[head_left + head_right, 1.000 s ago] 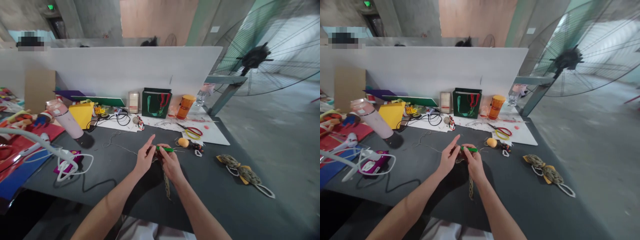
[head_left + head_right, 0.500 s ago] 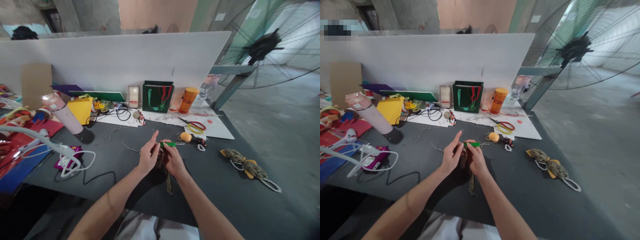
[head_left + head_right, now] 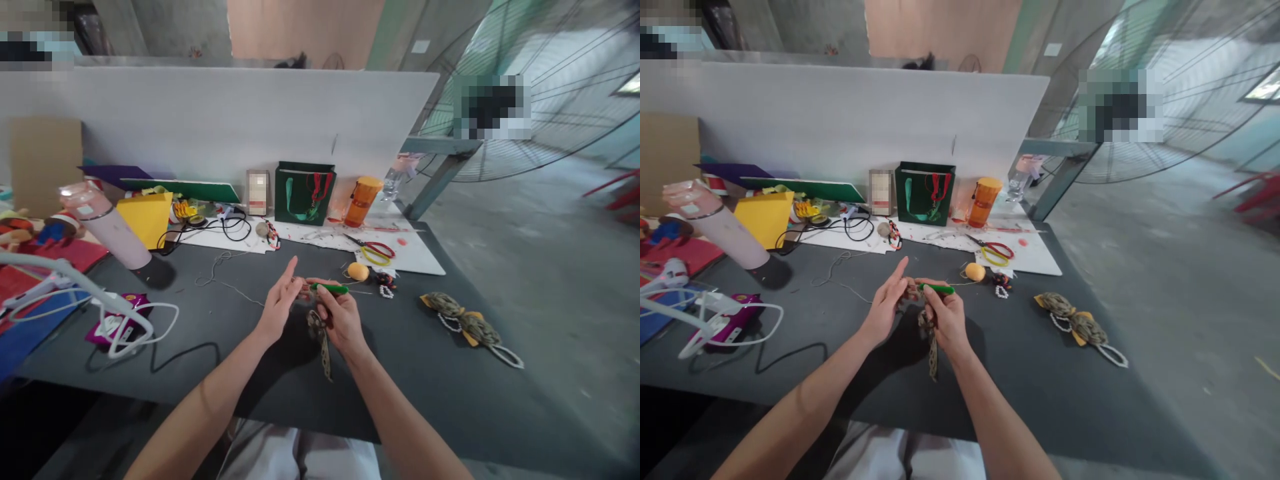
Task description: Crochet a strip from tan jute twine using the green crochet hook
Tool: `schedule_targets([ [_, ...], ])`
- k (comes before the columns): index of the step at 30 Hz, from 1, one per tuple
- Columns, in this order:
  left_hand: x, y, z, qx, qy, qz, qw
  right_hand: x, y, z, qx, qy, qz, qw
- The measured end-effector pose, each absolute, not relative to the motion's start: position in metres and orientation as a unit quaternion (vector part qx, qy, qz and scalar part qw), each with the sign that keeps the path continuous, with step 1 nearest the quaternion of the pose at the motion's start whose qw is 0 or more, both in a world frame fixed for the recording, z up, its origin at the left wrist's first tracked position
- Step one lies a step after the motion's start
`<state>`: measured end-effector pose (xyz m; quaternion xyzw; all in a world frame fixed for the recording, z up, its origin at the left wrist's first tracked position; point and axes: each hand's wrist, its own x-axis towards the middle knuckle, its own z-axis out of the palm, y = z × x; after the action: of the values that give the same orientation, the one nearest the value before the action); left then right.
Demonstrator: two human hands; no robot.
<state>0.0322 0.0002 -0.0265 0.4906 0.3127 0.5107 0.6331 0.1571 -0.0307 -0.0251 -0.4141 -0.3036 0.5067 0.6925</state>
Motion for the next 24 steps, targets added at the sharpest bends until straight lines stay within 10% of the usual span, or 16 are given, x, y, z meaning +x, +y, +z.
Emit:
schedule_targets([
  [24, 0.0280, 0.0007, -0.0169, 0.403, 0.270, 0.456, 0.746, 0.1612, -0.0401, -0.0166, -0.413, -0.276, 0.489, 0.717],
])
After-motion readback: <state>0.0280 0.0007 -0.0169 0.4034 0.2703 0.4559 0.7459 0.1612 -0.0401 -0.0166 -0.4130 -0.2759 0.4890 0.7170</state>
